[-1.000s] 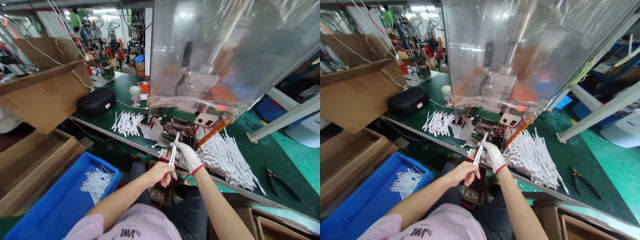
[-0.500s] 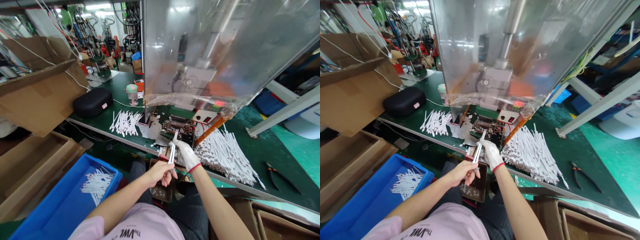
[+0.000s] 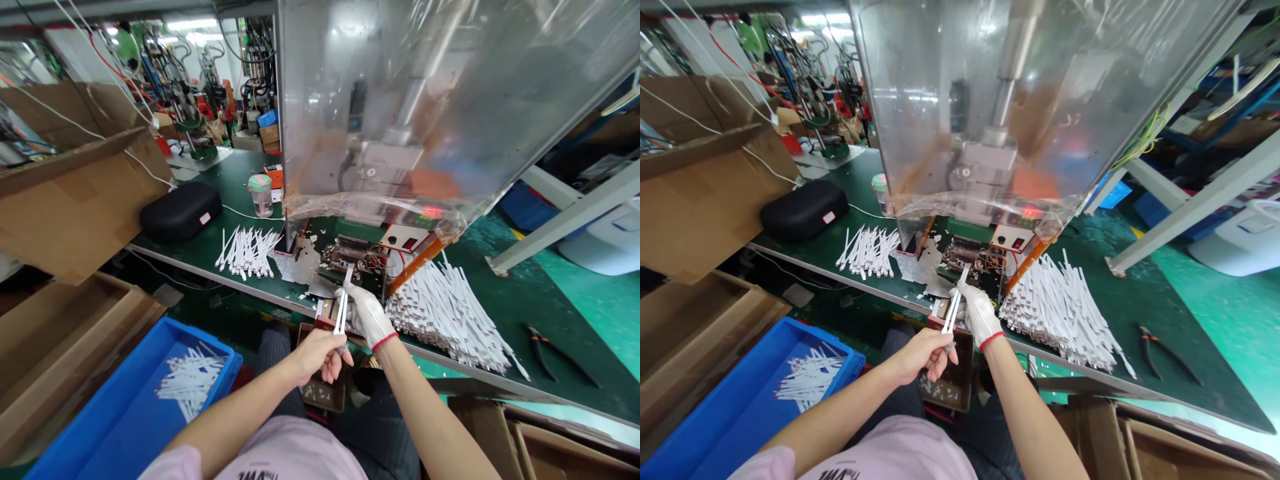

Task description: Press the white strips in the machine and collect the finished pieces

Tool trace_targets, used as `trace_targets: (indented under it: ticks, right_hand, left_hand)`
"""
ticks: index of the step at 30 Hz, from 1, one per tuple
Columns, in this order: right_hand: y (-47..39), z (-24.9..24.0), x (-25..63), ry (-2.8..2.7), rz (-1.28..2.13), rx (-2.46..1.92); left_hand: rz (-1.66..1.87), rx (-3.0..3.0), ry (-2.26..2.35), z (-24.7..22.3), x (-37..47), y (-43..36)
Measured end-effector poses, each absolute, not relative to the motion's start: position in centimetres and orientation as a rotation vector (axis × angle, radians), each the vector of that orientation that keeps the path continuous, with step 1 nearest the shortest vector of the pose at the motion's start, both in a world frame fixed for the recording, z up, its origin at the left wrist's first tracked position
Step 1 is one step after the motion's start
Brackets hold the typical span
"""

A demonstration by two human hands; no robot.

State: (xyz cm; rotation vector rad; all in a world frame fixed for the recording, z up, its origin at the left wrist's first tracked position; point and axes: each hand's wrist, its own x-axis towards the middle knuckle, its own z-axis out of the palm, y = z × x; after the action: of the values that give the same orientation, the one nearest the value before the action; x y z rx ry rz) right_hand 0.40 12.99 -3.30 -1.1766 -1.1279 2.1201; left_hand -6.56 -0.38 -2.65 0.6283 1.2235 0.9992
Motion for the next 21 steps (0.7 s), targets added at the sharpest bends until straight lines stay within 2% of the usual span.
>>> trace_targets:
  ticks: [21]
  right_hand:
    - [13.26,-3.51,-0.27,-1.030,2.072,-1.232]
  left_hand:
    - [0.970,0.664,1.184,-3.41,-7.12,-0.24]
